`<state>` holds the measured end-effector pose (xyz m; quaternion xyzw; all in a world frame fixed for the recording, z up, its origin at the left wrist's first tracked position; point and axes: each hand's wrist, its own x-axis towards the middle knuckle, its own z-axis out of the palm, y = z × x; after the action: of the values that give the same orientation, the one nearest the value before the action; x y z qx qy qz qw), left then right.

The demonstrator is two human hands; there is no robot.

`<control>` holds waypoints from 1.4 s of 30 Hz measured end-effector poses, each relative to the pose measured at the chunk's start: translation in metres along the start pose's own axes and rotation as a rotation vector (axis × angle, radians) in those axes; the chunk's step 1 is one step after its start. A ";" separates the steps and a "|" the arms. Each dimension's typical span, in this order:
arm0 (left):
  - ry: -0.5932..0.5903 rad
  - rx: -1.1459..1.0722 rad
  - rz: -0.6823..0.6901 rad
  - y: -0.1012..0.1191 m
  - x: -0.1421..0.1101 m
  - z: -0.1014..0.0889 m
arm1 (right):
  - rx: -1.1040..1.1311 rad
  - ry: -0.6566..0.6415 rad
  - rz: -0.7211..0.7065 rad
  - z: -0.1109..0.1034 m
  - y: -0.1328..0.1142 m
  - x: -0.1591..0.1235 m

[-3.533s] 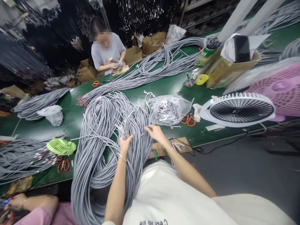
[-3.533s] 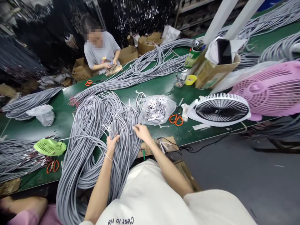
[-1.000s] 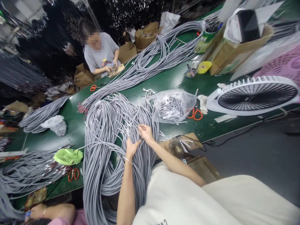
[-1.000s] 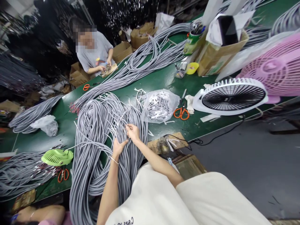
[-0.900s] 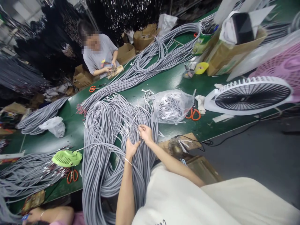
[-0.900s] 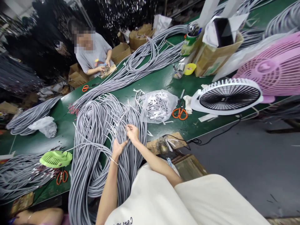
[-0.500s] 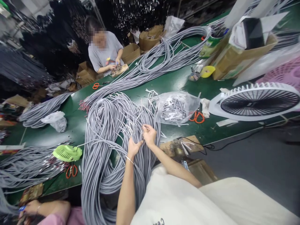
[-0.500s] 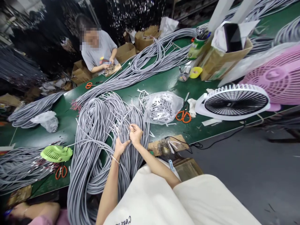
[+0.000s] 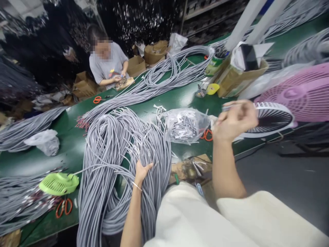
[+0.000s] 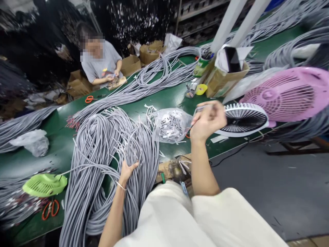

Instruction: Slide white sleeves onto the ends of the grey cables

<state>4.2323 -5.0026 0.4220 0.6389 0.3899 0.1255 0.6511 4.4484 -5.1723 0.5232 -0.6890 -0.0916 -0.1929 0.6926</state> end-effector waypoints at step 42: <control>-0.085 -0.387 -0.100 -0.002 0.006 -0.014 | 0.433 -0.880 0.980 0.104 0.027 -0.101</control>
<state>4.2261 -4.9886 0.4201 0.4862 0.3620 0.1385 0.7832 4.3816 -5.0555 0.4622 -0.5114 -0.0785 0.4622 0.7201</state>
